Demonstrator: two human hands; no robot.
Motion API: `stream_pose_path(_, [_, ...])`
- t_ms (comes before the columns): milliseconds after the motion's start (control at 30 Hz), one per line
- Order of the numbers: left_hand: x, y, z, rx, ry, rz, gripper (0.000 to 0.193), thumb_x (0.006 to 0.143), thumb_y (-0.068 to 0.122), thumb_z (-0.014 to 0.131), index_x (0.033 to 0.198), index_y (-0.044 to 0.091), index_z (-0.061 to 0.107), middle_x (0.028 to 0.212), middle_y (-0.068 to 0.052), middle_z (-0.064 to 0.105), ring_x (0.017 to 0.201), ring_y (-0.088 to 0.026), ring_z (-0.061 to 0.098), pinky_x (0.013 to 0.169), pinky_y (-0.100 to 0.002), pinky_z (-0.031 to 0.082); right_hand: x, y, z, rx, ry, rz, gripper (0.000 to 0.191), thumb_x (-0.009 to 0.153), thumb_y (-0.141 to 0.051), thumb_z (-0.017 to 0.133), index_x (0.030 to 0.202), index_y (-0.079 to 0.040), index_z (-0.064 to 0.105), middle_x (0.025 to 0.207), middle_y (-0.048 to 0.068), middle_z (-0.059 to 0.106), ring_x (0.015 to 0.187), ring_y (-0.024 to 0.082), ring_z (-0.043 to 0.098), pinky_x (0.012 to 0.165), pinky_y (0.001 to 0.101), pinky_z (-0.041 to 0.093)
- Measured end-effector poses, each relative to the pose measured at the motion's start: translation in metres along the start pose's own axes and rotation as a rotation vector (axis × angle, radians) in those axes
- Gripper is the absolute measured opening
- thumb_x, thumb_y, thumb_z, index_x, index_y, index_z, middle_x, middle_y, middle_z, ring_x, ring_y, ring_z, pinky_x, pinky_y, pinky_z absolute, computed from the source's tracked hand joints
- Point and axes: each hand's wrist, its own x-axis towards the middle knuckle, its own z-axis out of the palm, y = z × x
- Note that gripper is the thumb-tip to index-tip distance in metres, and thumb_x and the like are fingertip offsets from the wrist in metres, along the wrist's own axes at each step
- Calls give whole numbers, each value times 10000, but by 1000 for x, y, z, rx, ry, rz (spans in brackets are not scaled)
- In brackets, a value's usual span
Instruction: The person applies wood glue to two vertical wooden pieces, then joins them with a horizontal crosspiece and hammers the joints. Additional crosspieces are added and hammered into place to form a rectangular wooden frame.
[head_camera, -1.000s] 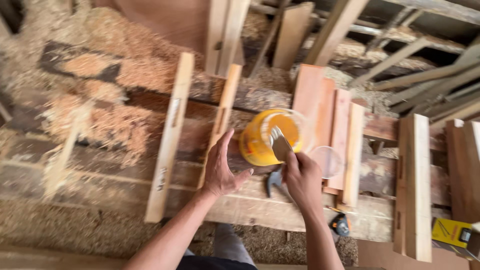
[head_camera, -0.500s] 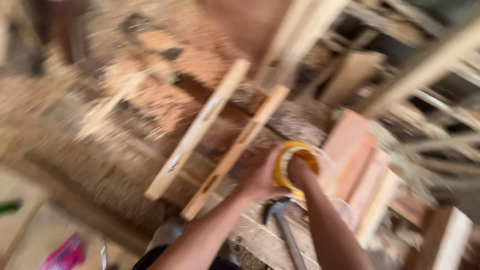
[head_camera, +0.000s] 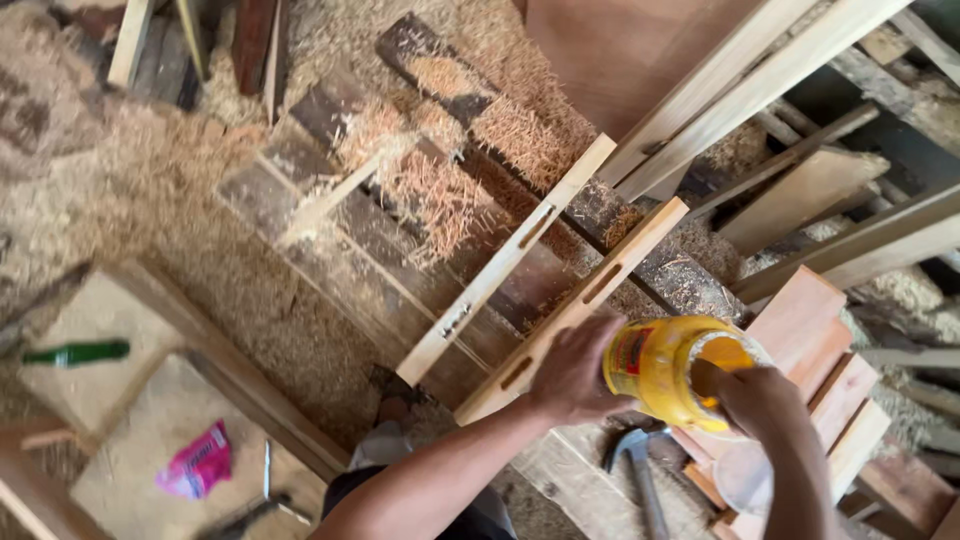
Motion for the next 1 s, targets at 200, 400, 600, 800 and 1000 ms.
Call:
stream_pose_path(200, [-39, -40, -67, -102, -120, -274, 914, 806, 536, 704, 1556, 119, 391, 1425, -159, 592, 1258, -271, 612, 1014, -427, 540, -62, 43, 35, 930, 246, 74, 274, 1015, -289, 640, 989, -34, 736, 693, 56, 628, 550, 121, 540, 479, 290, 415])
stream_pose_path(400, [-33, -90, -72, 83, 199, 56, 933, 917, 558, 659, 1602, 33, 304, 1552, -180, 497, 1404, -337, 537, 1195, -486, 411, -115, 17, 67, 1289, 354, -132, 312, 1065, -258, 589, 869, -31, 672, 638, 11, 564, 503, 84, 456, 445, 255, 333])
stream_pose_path(600, [13, -98, -125, 228, 44, -220, 985, 845, 555, 721, 1574, 49, 294, 1532, -202, 448, 1403, -357, 463, 1153, -551, 360, -129, -86, 60, 1319, 200, -278, 363, 1085, -254, 531, 807, -39, 622, 615, 42, 598, 467, 107, 481, 422, 261, 338])
stream_pose_path(800, [58, -108, -143, 223, -305, -582, 951, 819, 497, 773, 1522, 84, 284, 1464, -185, 431, 1356, -372, 440, 1097, -568, 404, -85, -178, 80, 1281, -1, -373, 296, 1070, -219, 535, 899, -10, 656, 659, 51, 603, 479, 115, 499, 423, 265, 387])
stream_pose_path(1000, [63, -122, -132, 264, -341, -603, 826, 932, 302, 727, 1558, 102, 227, 1389, -211, 420, 1327, -384, 432, 1118, -650, 349, -27, -220, 108, 1046, -71, -157, 315, 1065, -264, 533, 982, -4, 691, 659, 62, 616, 473, 115, 509, 396, 274, 376])
